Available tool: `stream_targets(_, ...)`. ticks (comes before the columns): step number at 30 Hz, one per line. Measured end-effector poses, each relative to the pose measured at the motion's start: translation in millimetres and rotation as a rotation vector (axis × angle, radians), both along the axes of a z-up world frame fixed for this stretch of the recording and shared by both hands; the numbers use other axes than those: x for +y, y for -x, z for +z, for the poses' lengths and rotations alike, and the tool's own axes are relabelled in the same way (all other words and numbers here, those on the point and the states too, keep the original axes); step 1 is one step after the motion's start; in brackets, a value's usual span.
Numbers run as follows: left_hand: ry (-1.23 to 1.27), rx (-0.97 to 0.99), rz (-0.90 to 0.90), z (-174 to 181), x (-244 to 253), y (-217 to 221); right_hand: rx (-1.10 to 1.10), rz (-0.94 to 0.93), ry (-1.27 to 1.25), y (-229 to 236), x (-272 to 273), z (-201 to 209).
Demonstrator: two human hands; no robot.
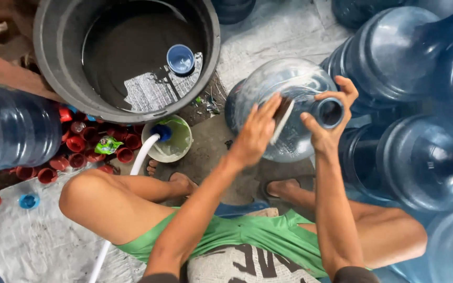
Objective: The person scrubs the exterior of a large blue water jug with a dark sponge, creating a soapy lather. They rotate the jug to clean different sides and the neck area, then rinse the sponge in a nearby bucket of water.
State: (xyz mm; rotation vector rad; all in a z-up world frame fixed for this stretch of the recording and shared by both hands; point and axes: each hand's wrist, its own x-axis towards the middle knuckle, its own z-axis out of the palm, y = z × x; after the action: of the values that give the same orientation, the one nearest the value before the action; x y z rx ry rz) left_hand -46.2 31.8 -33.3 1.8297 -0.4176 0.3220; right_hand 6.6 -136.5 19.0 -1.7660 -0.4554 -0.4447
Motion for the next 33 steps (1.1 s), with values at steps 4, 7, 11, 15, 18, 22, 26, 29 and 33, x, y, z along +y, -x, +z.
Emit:
stream_targets(4, -0.169, -0.033, 0.198, -17.6, -14.8, -7.0, -0.031, 0.139, -0.076, -12.7, 12.9, 2.6)
stream_targets(7, -0.054, 0.123, 0.273, -8.4, -16.3, -58.9, -0.046, 0.184, -0.148, -9.5, 29.0, 5.3)
stream_targets(11, -0.295, 0.126, 0.485, 6.5, -22.6, -38.3, 0.026, 0.083, -0.167, -4.2, 40.8, 6.7)
stream_targets(15, -0.393, 0.064, 0.487, -15.9, -40.7, 40.1, -0.04, -0.037, -0.199, -20.0, 43.1, -13.5)
stream_targets(18, -0.216, 0.178, 0.508, -0.7, -18.6, 15.5, -0.059, -0.08, -0.133, -12.7, 46.5, -2.3)
stream_targets(22, 0.169, 0.355, 0.527, -2.1, 34.4, -39.1, -0.097, -0.177, -0.304, -21.4, 29.0, -2.1)
stream_targets(26, 0.179, 0.367, 0.436, -8.3, 35.8, -26.5, 0.016, -0.334, -0.534, -36.3, 8.0, -24.5)
stream_targets(29, 0.236, 0.311, 0.489, -7.0, 20.0, 7.5, 0.059, -0.346, -0.589, -30.4, 8.9, -26.4)
stream_targets(33, 0.181, 0.232, 0.395, -45.9, 50.8, 27.9, 0.027, -0.318, -0.503, -25.7, -0.6, -32.3)
